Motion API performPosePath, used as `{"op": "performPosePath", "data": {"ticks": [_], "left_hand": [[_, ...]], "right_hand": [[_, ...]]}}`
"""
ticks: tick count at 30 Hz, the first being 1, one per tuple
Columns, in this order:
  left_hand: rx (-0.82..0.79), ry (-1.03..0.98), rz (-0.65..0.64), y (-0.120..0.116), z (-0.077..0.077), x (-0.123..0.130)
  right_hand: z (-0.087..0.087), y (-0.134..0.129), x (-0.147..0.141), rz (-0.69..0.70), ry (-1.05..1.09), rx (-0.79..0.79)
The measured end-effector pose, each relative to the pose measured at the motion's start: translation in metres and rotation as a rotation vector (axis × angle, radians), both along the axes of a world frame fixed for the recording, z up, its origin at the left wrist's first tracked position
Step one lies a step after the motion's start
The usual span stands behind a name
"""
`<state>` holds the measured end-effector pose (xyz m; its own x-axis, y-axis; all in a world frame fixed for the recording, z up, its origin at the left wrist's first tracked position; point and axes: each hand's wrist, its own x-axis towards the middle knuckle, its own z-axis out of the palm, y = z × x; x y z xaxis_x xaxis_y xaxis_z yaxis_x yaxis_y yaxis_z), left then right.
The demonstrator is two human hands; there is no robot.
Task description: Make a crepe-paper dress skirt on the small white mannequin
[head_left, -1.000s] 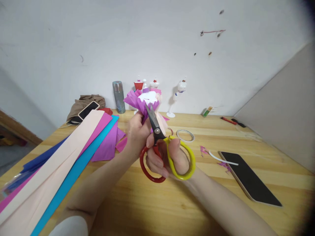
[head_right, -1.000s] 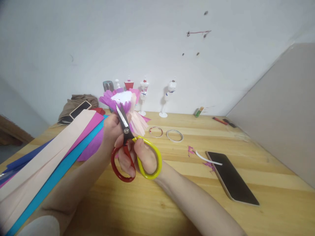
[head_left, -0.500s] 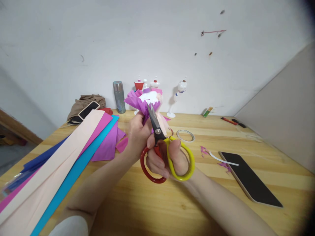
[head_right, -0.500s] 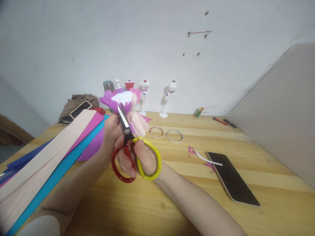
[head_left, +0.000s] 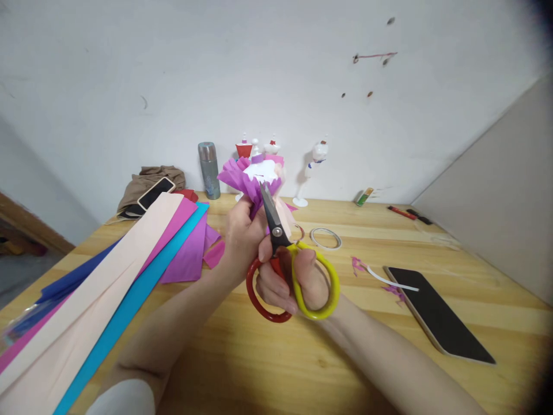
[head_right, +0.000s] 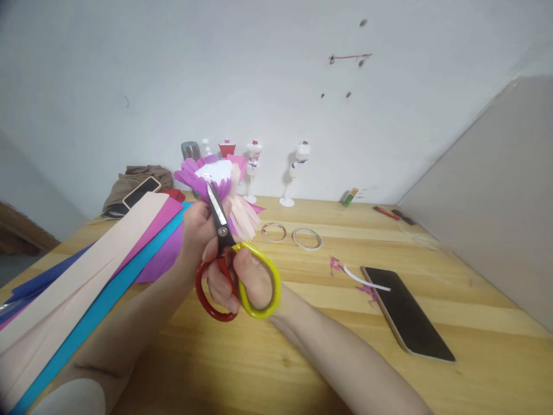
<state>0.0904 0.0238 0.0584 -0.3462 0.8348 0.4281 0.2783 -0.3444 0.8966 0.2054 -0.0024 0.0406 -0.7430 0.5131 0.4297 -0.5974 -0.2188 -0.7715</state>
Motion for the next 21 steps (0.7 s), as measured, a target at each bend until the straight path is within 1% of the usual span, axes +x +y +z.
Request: {"op": "performPosePath", "data": {"ticks": [3,8,16,21], "left_hand": [[0.013,0.035,0.033,0.0007,-0.001,-0.0007],[0.049,0.075,0.052,0.0006,-0.0011,-0.0004],[0.055,0.074,0.057,0.0002,0.001,0.0001],[0.046,0.086,0.076,-0.0016,0.0027,0.0012]], "right_hand": [[-0.0005,-0.0003,0.0001,-0.006,-0.008,-0.002],[-0.0019,-0.0002,-0.0005,-0.032,-0.034,0.006],[-0.0062,0.0006,-0.0007,-0.063,-0.06,0.027],[-0.0027,0.0004,-0.0002,-0.03,-0.072,0.003]]}}
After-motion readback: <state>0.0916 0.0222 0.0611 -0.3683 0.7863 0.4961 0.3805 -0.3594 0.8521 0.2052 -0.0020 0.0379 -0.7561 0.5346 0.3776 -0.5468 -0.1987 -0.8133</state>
